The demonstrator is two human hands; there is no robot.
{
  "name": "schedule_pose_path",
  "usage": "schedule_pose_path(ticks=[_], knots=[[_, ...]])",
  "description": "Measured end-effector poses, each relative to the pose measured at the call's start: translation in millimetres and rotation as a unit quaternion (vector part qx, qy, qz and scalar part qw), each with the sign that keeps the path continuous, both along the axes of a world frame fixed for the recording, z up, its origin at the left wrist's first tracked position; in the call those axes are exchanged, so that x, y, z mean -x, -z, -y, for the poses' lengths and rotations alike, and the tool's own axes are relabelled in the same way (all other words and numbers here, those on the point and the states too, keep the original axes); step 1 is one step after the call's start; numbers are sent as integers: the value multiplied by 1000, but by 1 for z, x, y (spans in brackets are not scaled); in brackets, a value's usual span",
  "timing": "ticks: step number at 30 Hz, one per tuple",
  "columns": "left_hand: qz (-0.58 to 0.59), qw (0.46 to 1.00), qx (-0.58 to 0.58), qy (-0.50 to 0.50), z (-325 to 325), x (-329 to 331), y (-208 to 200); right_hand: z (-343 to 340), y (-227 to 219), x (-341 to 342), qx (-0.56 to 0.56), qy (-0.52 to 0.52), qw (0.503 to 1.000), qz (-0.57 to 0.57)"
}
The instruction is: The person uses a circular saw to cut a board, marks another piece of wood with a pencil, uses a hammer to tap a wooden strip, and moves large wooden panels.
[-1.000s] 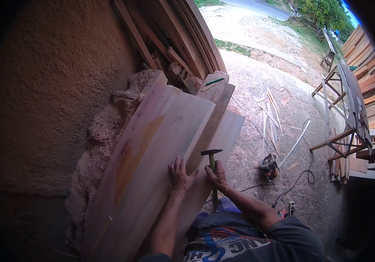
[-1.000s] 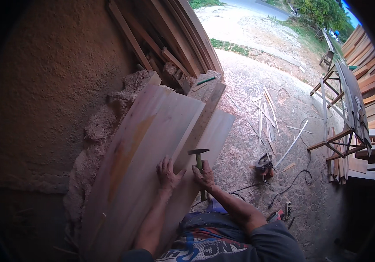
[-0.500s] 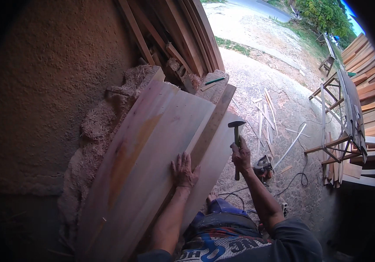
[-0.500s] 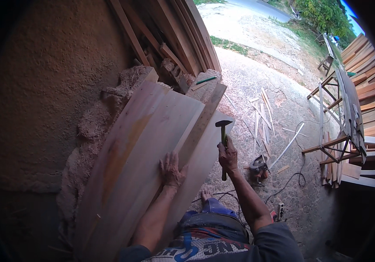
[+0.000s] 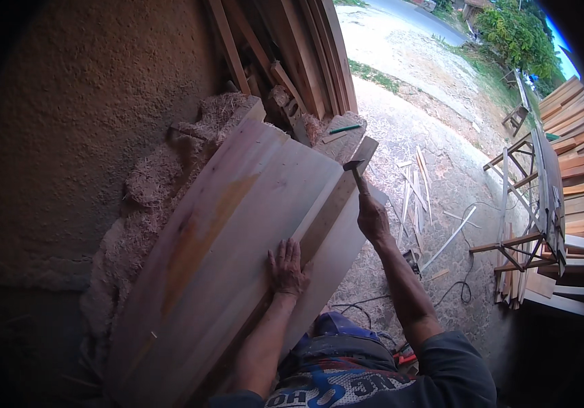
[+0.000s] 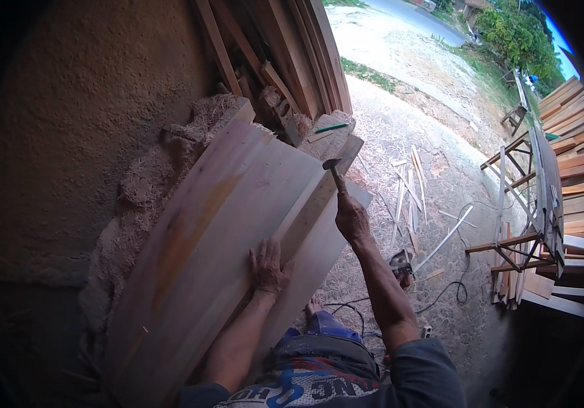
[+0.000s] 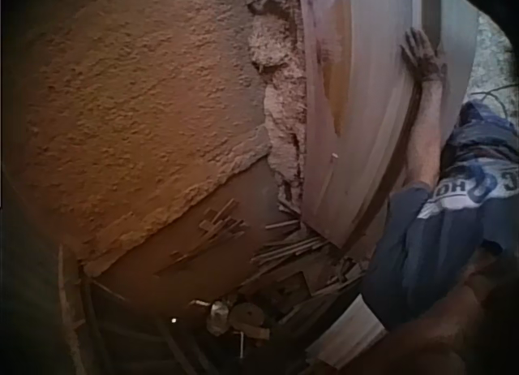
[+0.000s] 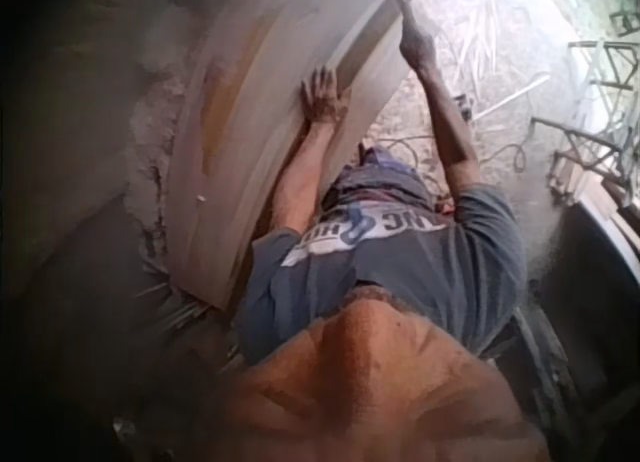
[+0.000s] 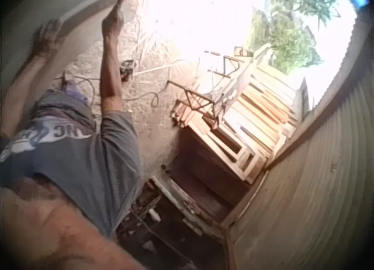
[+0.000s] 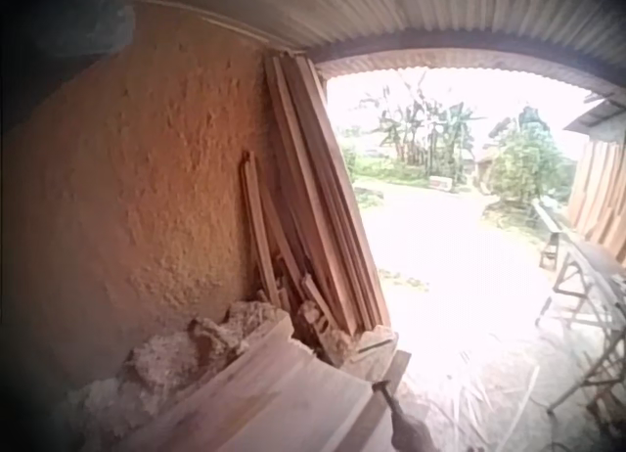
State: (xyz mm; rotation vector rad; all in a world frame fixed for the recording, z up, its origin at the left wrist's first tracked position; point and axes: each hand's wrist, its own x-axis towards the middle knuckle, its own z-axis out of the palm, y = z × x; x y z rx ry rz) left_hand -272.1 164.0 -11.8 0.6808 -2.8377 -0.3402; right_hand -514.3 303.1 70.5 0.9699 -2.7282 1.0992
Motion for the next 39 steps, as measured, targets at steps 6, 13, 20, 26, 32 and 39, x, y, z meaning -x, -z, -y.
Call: schedule_pose_path(ticks=[6, 13, 20, 26, 32, 39], knots=[[-1, 1000, -6, 4, 1, 2, -2, 2, 11, 16, -71, 1, 996, 61], [5, 1000, -6, 5, 0, -4, -4, 4, 15, 17, -113, -8, 990, 84], [-10, 1000, -11, 7, -8, 7, -3, -17, 18, 18, -105, 14, 991, 84], [-16, 999, -35, -10, 3, 8, -10, 10, 2, -30, 67, 1, 998, 15], [-175, 976, -101, -85, -12, -90, -24, 15, 20, -160, 118, -81, 955, 259], [-191, 847, 1, -496, -40, -369, -53, 3, 77, -292, -25, -409, 911, 56]])
